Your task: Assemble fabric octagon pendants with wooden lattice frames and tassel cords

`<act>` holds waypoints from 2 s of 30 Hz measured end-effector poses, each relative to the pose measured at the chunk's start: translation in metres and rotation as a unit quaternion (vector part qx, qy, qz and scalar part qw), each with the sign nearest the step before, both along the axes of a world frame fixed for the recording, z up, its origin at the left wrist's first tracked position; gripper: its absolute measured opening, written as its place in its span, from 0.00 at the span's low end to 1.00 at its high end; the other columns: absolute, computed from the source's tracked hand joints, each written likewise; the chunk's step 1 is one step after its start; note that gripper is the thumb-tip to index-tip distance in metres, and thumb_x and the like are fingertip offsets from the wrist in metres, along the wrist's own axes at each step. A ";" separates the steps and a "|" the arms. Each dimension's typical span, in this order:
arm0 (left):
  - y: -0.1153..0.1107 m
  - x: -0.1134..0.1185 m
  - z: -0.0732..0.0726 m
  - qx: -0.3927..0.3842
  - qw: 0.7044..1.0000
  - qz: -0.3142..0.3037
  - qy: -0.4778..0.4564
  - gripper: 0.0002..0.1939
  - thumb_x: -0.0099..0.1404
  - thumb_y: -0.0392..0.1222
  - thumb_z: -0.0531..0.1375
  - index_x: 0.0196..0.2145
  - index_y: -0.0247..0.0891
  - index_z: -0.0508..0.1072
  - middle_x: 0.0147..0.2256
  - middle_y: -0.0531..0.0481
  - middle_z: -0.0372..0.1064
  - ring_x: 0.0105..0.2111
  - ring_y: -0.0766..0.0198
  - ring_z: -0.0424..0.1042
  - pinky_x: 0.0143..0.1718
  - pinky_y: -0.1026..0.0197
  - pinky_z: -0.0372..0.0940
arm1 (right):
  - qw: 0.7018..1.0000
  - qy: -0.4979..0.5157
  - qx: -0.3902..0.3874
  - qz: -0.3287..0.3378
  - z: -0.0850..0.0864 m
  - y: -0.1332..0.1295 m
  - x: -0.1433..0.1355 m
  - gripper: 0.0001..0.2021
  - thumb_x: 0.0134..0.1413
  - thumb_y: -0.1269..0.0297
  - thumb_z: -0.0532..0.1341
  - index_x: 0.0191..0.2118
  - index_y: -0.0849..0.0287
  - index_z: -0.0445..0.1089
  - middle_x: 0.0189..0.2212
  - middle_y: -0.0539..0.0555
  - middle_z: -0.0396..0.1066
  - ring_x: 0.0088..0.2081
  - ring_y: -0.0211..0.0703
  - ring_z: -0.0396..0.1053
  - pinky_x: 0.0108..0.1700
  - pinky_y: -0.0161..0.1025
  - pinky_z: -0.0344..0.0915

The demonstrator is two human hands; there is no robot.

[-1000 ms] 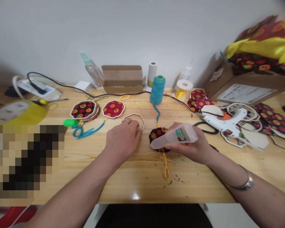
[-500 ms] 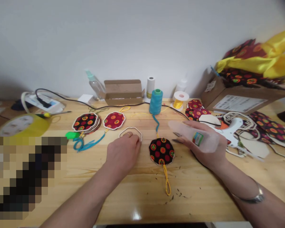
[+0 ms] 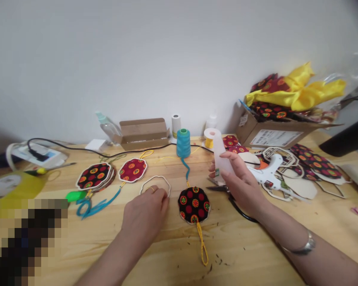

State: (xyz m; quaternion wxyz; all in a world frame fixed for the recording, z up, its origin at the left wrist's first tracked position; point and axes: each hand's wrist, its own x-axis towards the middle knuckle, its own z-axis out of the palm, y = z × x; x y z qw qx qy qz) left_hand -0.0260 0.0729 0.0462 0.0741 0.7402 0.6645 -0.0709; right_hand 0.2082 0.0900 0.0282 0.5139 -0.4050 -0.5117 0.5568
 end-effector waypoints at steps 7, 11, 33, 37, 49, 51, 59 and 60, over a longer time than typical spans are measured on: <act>-0.001 0.001 0.001 -0.003 1.000 0.004 0.019 0.14 0.68 0.42 0.48 0.35 0.41 0.74 0.37 0.49 0.74 0.39 0.54 0.74 0.32 0.59 0.60 | 0.995 0.022 0.036 -0.087 -0.004 0.009 -0.002 0.10 0.54 0.65 0.61 0.37 0.51 0.57 0.34 0.46 0.65 0.32 0.35 0.63 0.33 0.32 0.61; -0.002 0.002 -0.002 0.018 0.999 0.014 0.031 0.15 0.68 0.42 0.48 0.35 0.40 0.74 0.37 0.48 0.74 0.38 0.54 0.74 0.31 0.59 0.60 | 0.993 0.014 0.049 -0.105 -0.005 0.013 -0.003 0.16 0.49 0.63 0.65 0.36 0.51 0.54 0.31 0.46 0.65 0.31 0.36 0.65 0.32 0.34 0.64; -0.009 -0.001 -0.016 0.210 0.971 -0.102 -0.046 0.13 0.67 0.38 0.50 0.32 0.39 0.75 0.31 0.50 0.75 0.30 0.61 0.74 0.27 0.62 0.59 | 0.692 -0.710 0.061 -0.118 0.018 -0.003 0.010 0.12 0.51 0.59 0.61 0.38 0.61 0.66 0.36 0.62 0.71 0.38 0.57 0.71 0.33 0.45 0.64; -0.010 -0.001 -0.021 0.276 0.946 -0.145 -0.090 0.11 0.67 0.36 0.52 0.32 0.37 0.74 0.30 0.51 0.75 0.28 0.64 0.74 0.27 0.63 0.61 | 0.650 -0.754 0.074 0.052 0.026 -0.011 0.010 0.05 0.53 0.62 0.60 0.35 0.57 0.67 0.37 0.55 0.72 0.36 0.51 0.72 0.28 0.39 0.58; -0.024 0.013 -0.018 0.303 0.881 -0.281 -0.230 0.06 0.65 0.34 0.55 0.35 0.35 0.73 0.31 0.49 0.75 0.29 0.65 0.74 0.29 0.64 0.68 | 0.654 -0.753 0.062 0.032 0.032 -0.014 0.014 0.07 0.54 0.71 0.58 0.28 0.59 0.71 0.30 0.58 0.74 0.32 0.51 0.72 0.26 0.40 0.57; -0.028 0.015 -0.018 0.302 0.870 -0.305 -0.242 0.06 0.65 0.34 0.55 0.35 0.35 0.73 0.31 0.49 0.74 0.30 0.65 0.74 0.31 0.64 0.69 | 0.770 -0.633 0.065 0.036 0.032 -0.017 0.007 0.10 0.57 0.64 0.56 0.30 0.57 0.73 0.29 0.55 0.75 0.31 0.47 0.72 0.30 0.40 0.61; -0.038 0.019 -0.022 0.288 0.851 -0.366 -0.244 0.07 0.64 0.31 0.55 0.38 0.33 0.72 0.31 0.47 0.74 0.30 0.64 0.73 0.30 0.63 0.69 | 0.937 -0.273 -0.177 0.128 0.014 -0.019 -0.017 0.13 0.52 0.57 0.61 0.23 0.60 0.70 0.13 0.49 0.66 0.15 0.31 0.60 0.17 0.30 0.52; -0.037 0.019 -0.021 0.287 0.846 -0.370 -0.253 0.06 0.64 0.32 0.56 0.38 0.32 0.72 0.32 0.48 0.74 0.30 0.64 0.73 0.31 0.63 0.69 | 0.938 -0.262 -0.186 0.127 0.014 -0.018 -0.017 0.14 0.52 0.58 0.61 0.21 0.60 0.69 0.12 0.48 0.65 0.14 0.30 0.59 0.17 0.29 0.51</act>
